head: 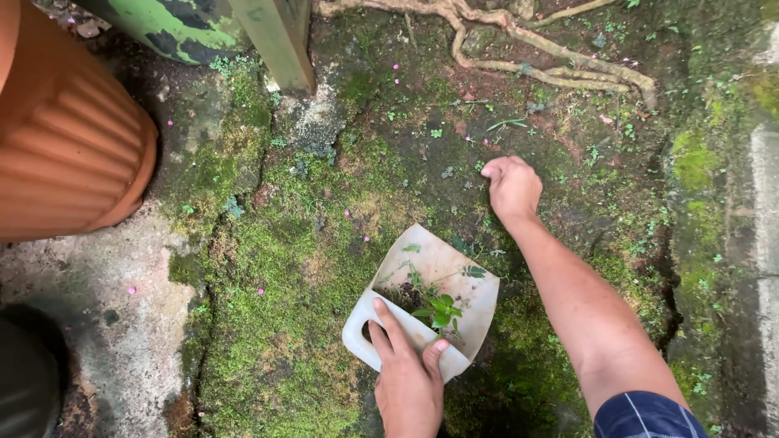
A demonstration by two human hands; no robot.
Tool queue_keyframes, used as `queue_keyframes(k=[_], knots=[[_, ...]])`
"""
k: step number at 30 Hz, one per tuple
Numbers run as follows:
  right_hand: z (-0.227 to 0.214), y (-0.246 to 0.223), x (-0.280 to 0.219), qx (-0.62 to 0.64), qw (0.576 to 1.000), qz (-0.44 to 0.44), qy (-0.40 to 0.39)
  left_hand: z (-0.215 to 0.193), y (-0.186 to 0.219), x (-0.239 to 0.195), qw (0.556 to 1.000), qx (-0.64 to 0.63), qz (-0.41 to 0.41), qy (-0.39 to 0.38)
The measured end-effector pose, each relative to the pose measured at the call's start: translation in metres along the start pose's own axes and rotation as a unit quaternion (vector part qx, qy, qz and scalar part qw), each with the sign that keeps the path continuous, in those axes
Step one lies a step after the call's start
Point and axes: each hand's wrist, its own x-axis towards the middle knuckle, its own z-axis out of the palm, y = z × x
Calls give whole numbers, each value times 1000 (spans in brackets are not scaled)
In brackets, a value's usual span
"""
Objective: The person holds a cut plastic jug and picks small green seedlings, moss and debris from the mossy ground, placing them into the jug. They move along the ground collecting items one at a time and press the gathered plants down into the jug.
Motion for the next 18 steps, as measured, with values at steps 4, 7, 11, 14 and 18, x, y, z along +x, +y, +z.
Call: queue_keyframes(k=[4, 7, 11, 14, 18], knots=[[-10, -16, 10, 14, 996, 88, -6, 0, 0, 3, 1000, -4, 4, -3], [-10, -19, 14, 12, 999, 30, 1, 0, 2, 3, 1000, 4, -10, -16], [-3, -17, 16, -13, 998, 44, -47, 4, -2, 4, 1000, 3, 6, 1], [-4, -20, 14, -11, 999, 35, -37, 4, -3, 4, 1000, 3, 11, -1], [-12, -33, -1, 47, 999, -6, -26, -8, 5, 1, 999, 12, -16, -37]])
